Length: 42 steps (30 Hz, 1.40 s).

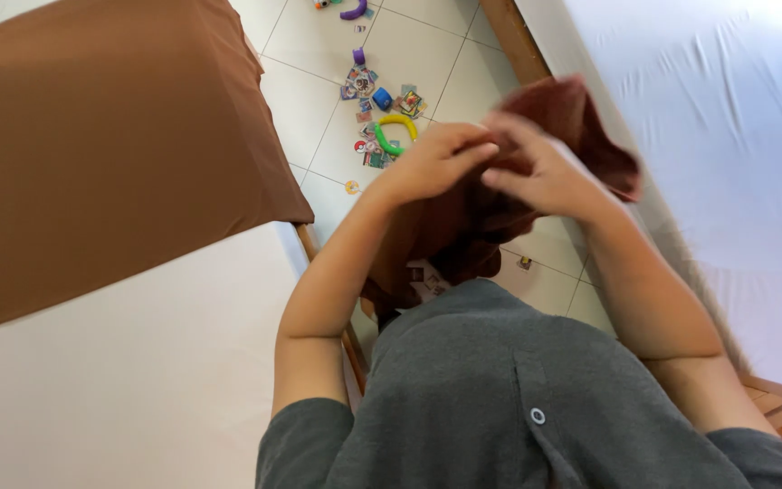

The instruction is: The person sweeps the white bed sheet with a small whisk broom, smooths the sheet by hand, and tucks its edges under the mattress. They then pick up a brown blanket, fold it, and lay it on the bed.

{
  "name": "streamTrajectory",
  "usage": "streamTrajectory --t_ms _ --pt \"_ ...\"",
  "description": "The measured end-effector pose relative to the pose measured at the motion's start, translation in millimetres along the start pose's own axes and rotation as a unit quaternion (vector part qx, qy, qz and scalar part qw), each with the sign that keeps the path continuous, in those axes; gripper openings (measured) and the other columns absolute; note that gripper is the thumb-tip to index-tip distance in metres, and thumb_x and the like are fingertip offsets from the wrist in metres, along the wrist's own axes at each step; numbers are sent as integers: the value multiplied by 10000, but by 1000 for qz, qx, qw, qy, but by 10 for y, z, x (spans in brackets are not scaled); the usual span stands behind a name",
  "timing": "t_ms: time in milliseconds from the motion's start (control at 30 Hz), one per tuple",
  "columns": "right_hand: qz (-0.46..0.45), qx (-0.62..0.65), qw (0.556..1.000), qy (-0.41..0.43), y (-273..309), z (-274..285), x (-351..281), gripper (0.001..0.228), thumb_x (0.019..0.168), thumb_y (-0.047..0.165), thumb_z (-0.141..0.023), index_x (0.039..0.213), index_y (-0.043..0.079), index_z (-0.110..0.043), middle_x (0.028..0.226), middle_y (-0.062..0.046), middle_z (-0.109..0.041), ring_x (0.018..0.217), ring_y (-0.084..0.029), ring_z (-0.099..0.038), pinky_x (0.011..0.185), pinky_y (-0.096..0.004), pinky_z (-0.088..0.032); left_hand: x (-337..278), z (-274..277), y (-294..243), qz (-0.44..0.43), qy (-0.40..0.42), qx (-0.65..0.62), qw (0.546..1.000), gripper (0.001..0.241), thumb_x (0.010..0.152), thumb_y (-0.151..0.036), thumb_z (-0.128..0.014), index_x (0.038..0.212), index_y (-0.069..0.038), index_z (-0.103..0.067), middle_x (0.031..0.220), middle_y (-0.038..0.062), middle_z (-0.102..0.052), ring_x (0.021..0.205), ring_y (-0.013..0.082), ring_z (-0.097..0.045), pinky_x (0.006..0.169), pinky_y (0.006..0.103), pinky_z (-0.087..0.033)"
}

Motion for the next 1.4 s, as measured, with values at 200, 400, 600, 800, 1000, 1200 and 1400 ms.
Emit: streamTrajectory --t_ms 200,400,600,800,1000,1200,1400 --pt "-309 18 949 65 -289 142 -77 144 948 112 -728 1060 56 -659 873 -110 -715 773 -232 -680 664 -405 -541 -129 -55 116 54 59 -87 993 255 1034 -221 -661 1142 11 -657 945 118 -674 893 155 -593 811 320 -504" --pt "-133 -6 970 -202 -908 981 -265 119 1041 35 -752 1124 44 -668 1051 -18 -704 953 -121 -660 835 -301 -556 -658 159 698 93 72 -174 978 411 1010 -300 -671 1270 18 -675 1075 14 -682 1028 94 -595 909 275 -486" --pt "-68 197 908 -363 -1017 1885 -136 231 1079 134 -652 1287 33 -656 1227 -73 -701 1106 -146 -668 1022 -294 -583 -1342 950 828 202 113 -261 937 474 953 -297 -747 1263 60 -708 921 -45 -639 838 47 -529 711 220 -448" --pt "-131 114 901 -398 -1874 2095 -90 207 1045 202 -689 1201 76 -635 1155 -22 -713 1080 -114 -686 994 -274 -555 -1961 1587 700 247 122 -266 924 507 824 -244 -834 1201 72 -712 846 -59 -608 718 45 -481 585 224 -384" --pt "-97 -60 931 -347 -3309 1797 -213 213 1074 70 -673 1269 20 -604 1031 -71 -556 893 -126 -501 836 -294 -456 -1862 1666 627 255 -63 -196 945 330 939 -204 -740 1111 75 -706 940 -39 -693 855 46 -573 756 225 -465" --pt "-72 -86 992 -52 -533 -128 116 600 946 135 -769 1480 62 -507 1229 -166 -639 1061 -250 -629 916 -371 -522 -872 755 352 159 -96 -90 978 244 961 -185 -696 1100 13 -717 977 0 -690 924 84 -614 863 251 -514" --pt "-110 84 976 167 -602 -772 -70 375 928 158 -717 1282 65 -637 1075 -61 -746 956 -148 -682 845 -316 -554 -511 6 459 73 46 -254 963 239 966 -194 -704 1104 -3 -662 1050 -8 -699 1015 67 -630 925 248 -514"
Point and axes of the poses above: each hand's wrist, its own x-axis towards the middle knuckle, its own z-axis out of the back of the hand, y = z × x, the point moved 4 cm from there along x, towards the middle knuckle
